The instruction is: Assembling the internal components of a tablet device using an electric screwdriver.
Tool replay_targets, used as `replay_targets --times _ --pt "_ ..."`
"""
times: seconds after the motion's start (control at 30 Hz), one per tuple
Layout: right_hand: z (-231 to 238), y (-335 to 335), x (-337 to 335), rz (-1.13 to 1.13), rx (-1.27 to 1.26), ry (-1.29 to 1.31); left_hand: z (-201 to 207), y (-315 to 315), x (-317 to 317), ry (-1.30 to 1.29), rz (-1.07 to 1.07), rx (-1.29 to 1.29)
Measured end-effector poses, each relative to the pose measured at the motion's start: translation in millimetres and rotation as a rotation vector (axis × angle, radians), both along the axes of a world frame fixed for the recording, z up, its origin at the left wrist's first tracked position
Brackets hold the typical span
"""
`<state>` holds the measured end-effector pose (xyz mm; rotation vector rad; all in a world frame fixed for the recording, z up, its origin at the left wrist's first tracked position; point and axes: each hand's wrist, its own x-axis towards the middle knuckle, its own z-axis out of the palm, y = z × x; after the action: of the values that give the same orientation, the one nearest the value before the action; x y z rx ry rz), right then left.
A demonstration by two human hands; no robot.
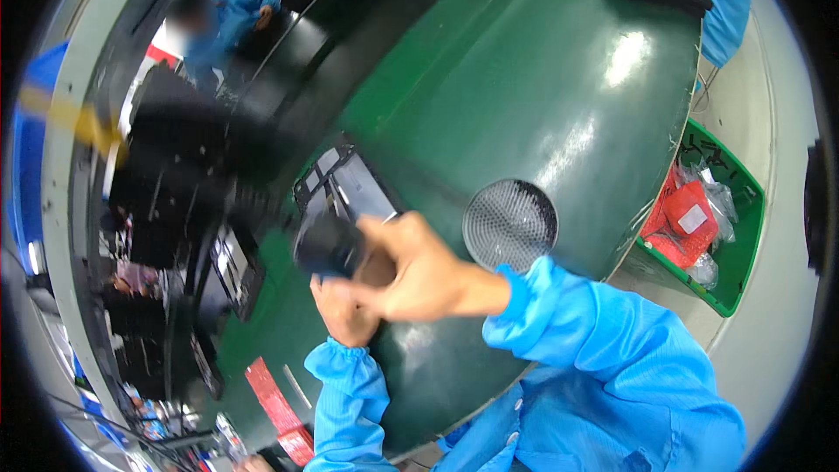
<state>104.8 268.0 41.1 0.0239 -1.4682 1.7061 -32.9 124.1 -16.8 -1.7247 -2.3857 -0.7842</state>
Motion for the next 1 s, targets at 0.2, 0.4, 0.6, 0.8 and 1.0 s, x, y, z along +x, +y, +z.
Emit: replay_targets --times 0.2,0.4,0.6,0.8,1.0 --pt "32.1 53.1 47.0 -0.176 -0.16 -0.146 7.3 -50.6 71.5 0.224 -0.138 0.004" --pt "2.7 77.8 60.9 -0.282 -0.052 -0.049 1.4 -83.2 144.9 0.005 -0.091 -0.103" --pt "-5.7 75.3 66.5 -0.302 -0.001 -0.073 -4.8 -72.8 159.9 -0.019 -0.044 -0.072" --pt "-6.8 80.7 73.4 -0.323 -0.01 -0.077 0.6 -59.6 158.7 0.004 -0.003 -0.026" --pt "-6.7 81.1 74.6 -0.329 -0.016 -0.111 -1.4 -68.3 139.4 -0.114 -0.218 0.228"
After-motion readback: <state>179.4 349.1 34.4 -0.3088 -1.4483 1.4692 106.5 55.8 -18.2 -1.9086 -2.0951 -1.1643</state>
